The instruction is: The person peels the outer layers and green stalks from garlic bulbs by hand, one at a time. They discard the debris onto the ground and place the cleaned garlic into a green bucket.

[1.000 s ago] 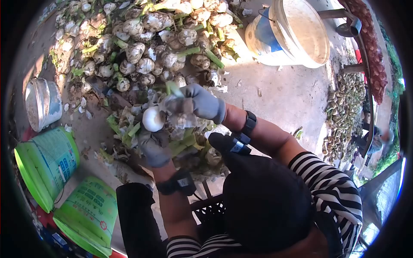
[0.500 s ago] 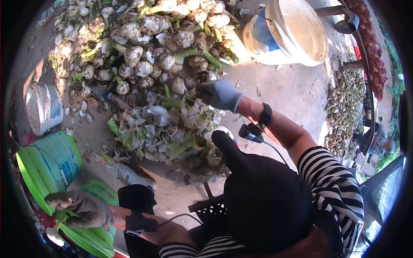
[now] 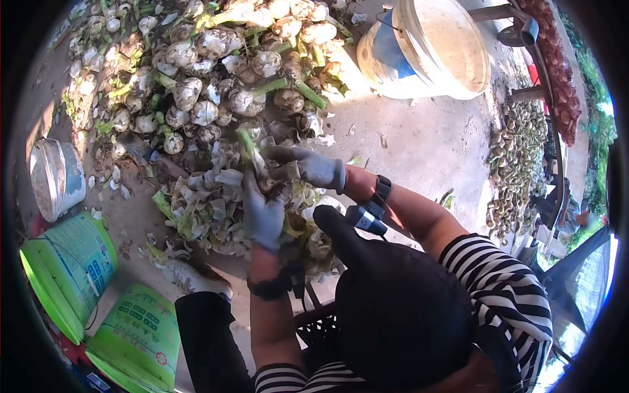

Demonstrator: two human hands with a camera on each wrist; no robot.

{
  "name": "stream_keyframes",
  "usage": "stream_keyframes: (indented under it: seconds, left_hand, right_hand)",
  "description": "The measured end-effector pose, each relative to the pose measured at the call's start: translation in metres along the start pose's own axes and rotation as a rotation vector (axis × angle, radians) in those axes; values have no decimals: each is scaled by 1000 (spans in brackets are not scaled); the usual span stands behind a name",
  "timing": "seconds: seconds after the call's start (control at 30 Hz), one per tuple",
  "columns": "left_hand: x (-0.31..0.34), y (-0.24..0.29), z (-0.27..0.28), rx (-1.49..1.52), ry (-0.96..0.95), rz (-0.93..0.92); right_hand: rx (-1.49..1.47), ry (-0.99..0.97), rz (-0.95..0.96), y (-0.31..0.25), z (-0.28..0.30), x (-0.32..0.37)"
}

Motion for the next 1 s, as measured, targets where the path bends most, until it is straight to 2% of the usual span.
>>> stream_keyframes:
  seconds: [0.03, 0.07, 0.1, 0.17, 0.2, 0.27, 0.3, 0.33, 0.37, 0.43, 0.5, 0.57, 0.6, 0.67, 0.7, 0.73, 0.77, 0.83, 0.87, 0.9, 0.97, 1.0]
  left_hand:
    - [1, 2, 1, -137, 18, -82]
    - [2, 4, 4, -138, 17, -82]
    - [3, 10, 7, -180, -18, -138]
    - [6, 19, 15, -230, -40, -191]
    - [6, 21, 17, -269, -73, -184]
    - [10, 27, 21, -311, -104, -172]
    - [14, 30, 22, -89, -137, -60]
    - [16, 33, 21, 135, -172, 53]
    - [18, 39, 20, 138, -176, 59]
    - [20, 47, 19, 273, -208, 199]
    - [18, 39, 22, 364, -233, 235]
    - [20, 32, 22, 454, -257, 281]
    - [19, 32, 22, 520, -269, 226]
    - [20, 28, 28, 584, -275, 173]
    - [20, 15, 34, 779, -174, 422]
    - [23, 3, 36, 968, -67, 671]
    - [24, -2, 32, 967, -66, 670]
    - [21, 1, 30, 615, 127, 207]
    - [20, 21, 26, 378, 61, 138]
    - [21, 34, 21, 378, 60, 139]
    - [25, 46, 15, 602, 93, 261]
    - [21, 25, 20, 833, 24, 419]
  right_hand:
    - [38, -12, 115, -2, -6, 2]
    - [168, -99, 102, -14, -7, -2]
    - [169, -102, 107, -23, -6, -4]
    - [586, -103, 86, -28, -8, -6]
    - [547, -15, 182, -28, -8, -8]
    - [451, -92, 208, -24, -8, -16]
    - [362, -158, 231, -27, -8, -18]
    - [390, -244, 173, -28, -3, -16]
    - [392, -240, 167, -25, 2, -16]
    - [400, -350, 223, -19, 7, -14]
    - [316, -343, 220, -30, 4, -7]
    - [315, -339, 106, -40, 2, 0]
    - [309, -317, 36, -46, 0, 3]
    - [216, -284, 14, -38, -3, 3]
    - [126, -247, -7, -33, -4, 2]
    - [201, -161, 56, -31, -6, 1]
    - [200, -162, 57, -20, -6, -3]
    - [468, -92, 890, -25, -5, 0]
    - [500, -100, 915, -30, -5, 4]
    - [500, -99, 914, -31, -7, 6]
    - [119, -57, -39, -2, -4, -2]
    - [324, -109, 264, -10, -1, -2]
Point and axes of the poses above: each hand's wrist, its own x-axis away from the middle knuckle, its own z-axis out of the back of the hand, y = z × x, the point moved 4 cm from there along -x, towards the middle knuckle, and after that the axes turned 11 degrees about y, right-handed, at the moved point
